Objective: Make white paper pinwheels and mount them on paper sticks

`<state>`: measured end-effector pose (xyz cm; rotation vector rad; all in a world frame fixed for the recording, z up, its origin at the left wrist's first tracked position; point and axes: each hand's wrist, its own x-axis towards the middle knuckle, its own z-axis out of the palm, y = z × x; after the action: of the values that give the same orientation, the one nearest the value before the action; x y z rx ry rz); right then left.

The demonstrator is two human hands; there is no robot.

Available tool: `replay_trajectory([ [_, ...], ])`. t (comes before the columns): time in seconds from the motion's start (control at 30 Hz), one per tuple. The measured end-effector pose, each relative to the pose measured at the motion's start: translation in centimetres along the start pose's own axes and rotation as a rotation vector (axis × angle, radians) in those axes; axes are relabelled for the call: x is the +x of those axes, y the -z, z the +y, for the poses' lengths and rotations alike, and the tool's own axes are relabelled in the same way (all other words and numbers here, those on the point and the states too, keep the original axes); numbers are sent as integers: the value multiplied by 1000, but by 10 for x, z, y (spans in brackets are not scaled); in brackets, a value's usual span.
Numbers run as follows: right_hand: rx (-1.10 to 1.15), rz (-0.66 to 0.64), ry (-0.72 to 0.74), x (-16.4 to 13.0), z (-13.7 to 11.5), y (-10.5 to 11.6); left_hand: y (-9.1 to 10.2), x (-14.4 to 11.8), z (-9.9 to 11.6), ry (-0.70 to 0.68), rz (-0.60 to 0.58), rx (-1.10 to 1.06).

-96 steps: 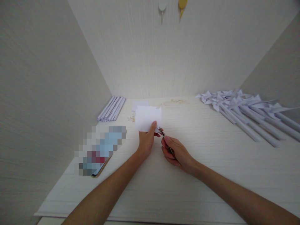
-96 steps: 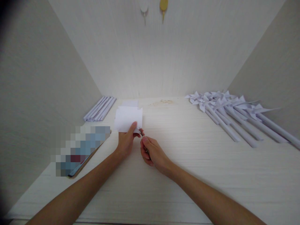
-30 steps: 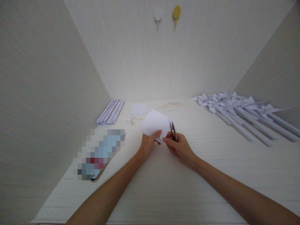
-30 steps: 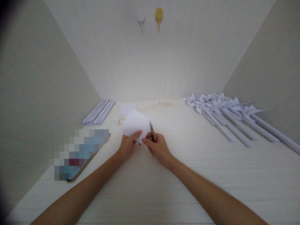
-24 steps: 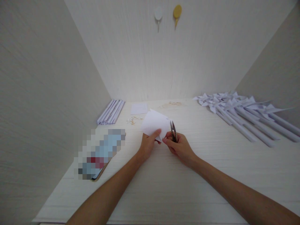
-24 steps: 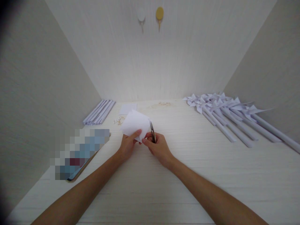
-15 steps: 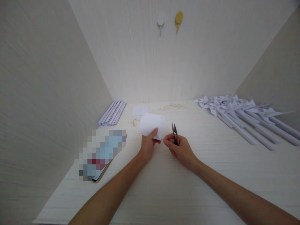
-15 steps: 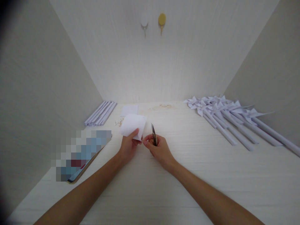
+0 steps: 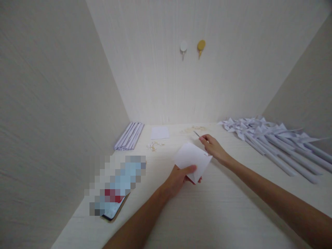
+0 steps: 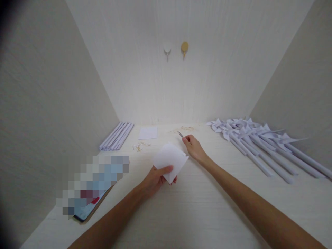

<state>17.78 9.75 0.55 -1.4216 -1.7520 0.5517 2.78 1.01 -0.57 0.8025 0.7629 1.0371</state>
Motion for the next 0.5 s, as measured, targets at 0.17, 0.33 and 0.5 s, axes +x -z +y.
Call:
replay_trajectory([
  [0.17,-365,-72,155,59,11,-22,2,1,0,42,-5,-45],
  [0.33,-473,-74,152,93,11,-49,5,7,3,46,31,-157],
  [0.5,-545,-55,132,108,12,-69,7,11,2,30,51,-208],
])
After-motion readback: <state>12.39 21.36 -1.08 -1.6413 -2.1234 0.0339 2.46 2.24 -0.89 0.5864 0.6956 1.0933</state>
